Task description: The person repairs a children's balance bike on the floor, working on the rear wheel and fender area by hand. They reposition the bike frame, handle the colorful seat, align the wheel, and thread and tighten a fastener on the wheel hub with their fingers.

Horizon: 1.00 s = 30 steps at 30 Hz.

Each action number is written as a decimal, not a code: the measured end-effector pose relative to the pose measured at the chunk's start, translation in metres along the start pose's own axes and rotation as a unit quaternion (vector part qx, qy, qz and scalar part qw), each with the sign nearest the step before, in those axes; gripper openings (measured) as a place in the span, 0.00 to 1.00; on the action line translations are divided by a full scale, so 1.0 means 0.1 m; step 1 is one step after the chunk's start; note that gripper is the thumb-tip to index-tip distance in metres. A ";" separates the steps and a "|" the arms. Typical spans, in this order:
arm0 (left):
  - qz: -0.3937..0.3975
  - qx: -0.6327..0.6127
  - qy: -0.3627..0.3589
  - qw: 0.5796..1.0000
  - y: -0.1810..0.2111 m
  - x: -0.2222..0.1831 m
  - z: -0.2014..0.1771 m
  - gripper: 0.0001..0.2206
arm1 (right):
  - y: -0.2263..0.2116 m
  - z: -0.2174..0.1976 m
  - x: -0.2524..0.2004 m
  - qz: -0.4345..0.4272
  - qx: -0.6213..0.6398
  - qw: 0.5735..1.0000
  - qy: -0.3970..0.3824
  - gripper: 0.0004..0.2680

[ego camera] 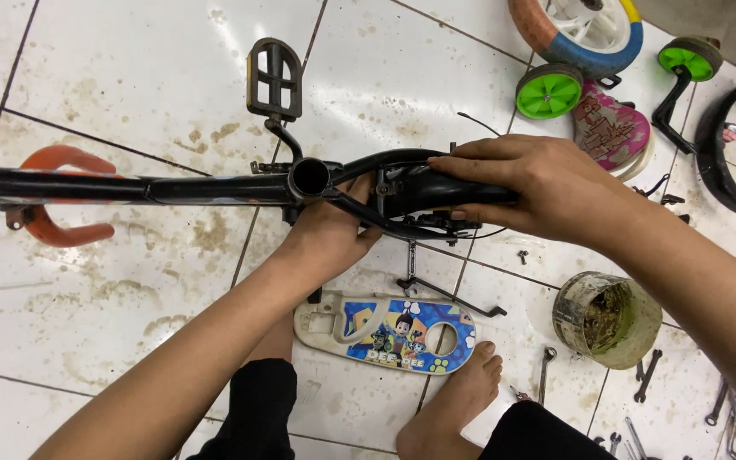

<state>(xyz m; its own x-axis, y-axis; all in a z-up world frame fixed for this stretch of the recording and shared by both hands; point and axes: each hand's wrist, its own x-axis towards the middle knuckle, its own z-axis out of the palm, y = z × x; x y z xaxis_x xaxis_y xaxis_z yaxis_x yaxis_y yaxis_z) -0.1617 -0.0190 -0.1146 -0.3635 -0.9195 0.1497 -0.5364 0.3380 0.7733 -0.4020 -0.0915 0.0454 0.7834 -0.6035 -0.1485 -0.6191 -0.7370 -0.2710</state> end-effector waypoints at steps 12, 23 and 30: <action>0.020 -0.049 -0.002 0.999 0.08 -0.01 -0.11 0.32 | 0.08 0.19 -0.10 -0.093 -0.140 0.982 0.086 0.20; 0.002 -0.045 0.004 0.999 0.05 0.04 -0.11 0.31 | 0.08 0.08 -0.14 -0.056 0.045 0.994 0.078 0.14; -0.061 -0.059 -0.043 0.995 0.09 0.03 -0.14 0.30 | 0.01 -0.28 -0.36 0.045 0.112 0.985 0.124 0.12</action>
<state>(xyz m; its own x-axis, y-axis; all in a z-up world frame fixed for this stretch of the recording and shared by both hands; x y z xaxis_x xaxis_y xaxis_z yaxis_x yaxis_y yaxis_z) -0.1565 -0.0219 -0.0984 -0.3678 -0.9299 0.0013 -0.4895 0.1949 0.8500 -0.4320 -0.0794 0.0772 0.6710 -0.7400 0.0470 -0.6369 -0.6077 -0.4744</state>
